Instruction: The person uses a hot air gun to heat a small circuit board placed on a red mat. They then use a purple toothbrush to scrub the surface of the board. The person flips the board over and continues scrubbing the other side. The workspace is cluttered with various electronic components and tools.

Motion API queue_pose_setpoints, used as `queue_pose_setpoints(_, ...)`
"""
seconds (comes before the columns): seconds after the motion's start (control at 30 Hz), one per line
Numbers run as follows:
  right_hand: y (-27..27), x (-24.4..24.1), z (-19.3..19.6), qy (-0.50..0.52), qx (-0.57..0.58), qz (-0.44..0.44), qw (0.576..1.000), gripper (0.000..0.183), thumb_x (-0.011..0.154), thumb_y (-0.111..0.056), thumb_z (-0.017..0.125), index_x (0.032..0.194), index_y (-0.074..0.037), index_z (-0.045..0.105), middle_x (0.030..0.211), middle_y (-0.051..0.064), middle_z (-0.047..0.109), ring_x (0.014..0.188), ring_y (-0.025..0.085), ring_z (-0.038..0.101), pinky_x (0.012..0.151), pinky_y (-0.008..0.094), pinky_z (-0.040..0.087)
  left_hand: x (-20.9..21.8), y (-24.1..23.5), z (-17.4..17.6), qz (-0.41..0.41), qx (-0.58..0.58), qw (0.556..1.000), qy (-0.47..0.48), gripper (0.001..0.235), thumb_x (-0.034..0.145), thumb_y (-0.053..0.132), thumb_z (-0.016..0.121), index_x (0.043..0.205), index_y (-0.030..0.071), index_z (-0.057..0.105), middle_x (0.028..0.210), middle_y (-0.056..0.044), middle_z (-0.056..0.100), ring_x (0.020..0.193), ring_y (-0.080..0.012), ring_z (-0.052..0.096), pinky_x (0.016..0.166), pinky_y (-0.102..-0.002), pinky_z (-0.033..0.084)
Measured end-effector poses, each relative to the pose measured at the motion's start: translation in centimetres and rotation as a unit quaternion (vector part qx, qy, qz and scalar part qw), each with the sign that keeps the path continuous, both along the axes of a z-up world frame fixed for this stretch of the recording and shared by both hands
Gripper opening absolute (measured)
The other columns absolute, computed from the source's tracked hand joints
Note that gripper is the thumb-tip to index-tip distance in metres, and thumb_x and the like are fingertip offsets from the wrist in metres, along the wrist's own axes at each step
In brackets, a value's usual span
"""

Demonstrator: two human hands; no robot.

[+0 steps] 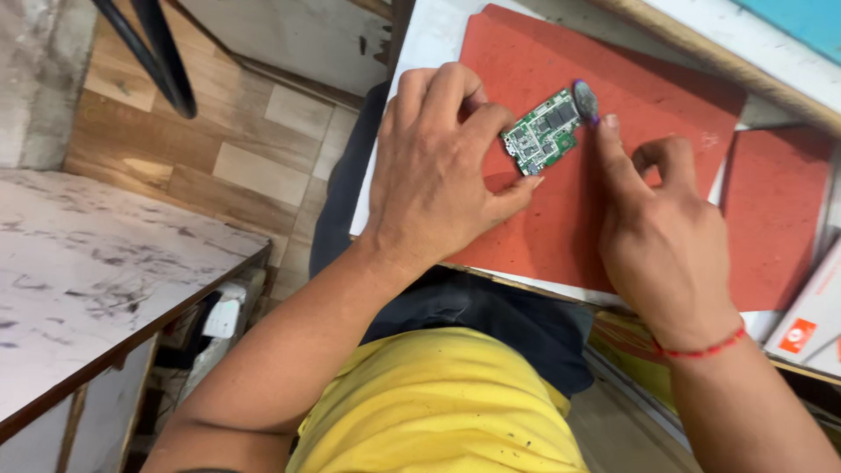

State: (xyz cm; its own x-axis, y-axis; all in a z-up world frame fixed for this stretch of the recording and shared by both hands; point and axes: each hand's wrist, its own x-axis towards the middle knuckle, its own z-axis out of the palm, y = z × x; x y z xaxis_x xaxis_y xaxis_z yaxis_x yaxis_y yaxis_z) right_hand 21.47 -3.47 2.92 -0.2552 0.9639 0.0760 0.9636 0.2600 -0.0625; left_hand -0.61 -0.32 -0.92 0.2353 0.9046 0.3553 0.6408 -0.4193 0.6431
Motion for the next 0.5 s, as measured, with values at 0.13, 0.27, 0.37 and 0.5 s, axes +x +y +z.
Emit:
queue_pose_setpoints(0.13,-0.2,1.2,0.2,0.043,-0.003,-0.014,0.999,0.058,0.095,0.009,0.059,0.146,-0.017,0.065,0.113,0.017,0.062,0.079,0.037,0.066,0.066,0.047,0.055,0.1,-0.2,0.1,-0.005,-0.004,1.0,-0.006,0.04,0.072,0.032,0.094,0.098,0.009,0.073,0.109,-0.004,0.05,0.11,-0.0268,0.047,0.095,-0.044,0.044)
queue_pose_setpoints(0.27,-3.1,-0.6,0.6,0.098,-0.075,0.018,0.992,0.067,0.08,0.009,0.056,0.141,-0.018,0.066,0.113,0.017,0.062,0.072,0.034,0.066,0.062,0.048,0.053,0.0,0.1,-0.1,-0.011,0.001,1.0,-0.011,0.039,0.073,0.03,0.094,0.099,0.009,0.074,0.111,-0.004,0.05,0.111,-0.0272,0.047,0.096,-0.045,0.043)
queue_pose_setpoints(0.37,-1.8,-1.1,0.1,0.081,-0.039,-0.036,0.995,0.056,0.095,0.009,0.058,0.143,-0.018,0.067,0.111,0.019,0.061,0.074,0.037,0.064,0.059,0.047,0.051,0.0,0.1,-0.1,-0.016,0.008,1.0,-0.015,0.04,0.072,0.029,0.093,0.101,0.009,0.075,0.112,-0.005,0.05,0.112,-0.0267,0.047,0.099,-0.045,0.042)
queue_pose_setpoints(0.5,-1.3,-0.7,0.4,0.114,-0.056,0.016,0.992,0.061,0.092,0.011,0.055,0.145,-0.018,0.066,0.115,0.017,0.062,0.075,0.035,0.066,0.063,0.045,0.053,0.3,0.1,-0.2,-0.009,-0.012,1.0,-0.009,0.042,0.073,0.028,0.094,0.104,0.007,0.074,0.113,-0.005,0.05,0.115,-0.0272,0.048,0.101,-0.044,0.043)
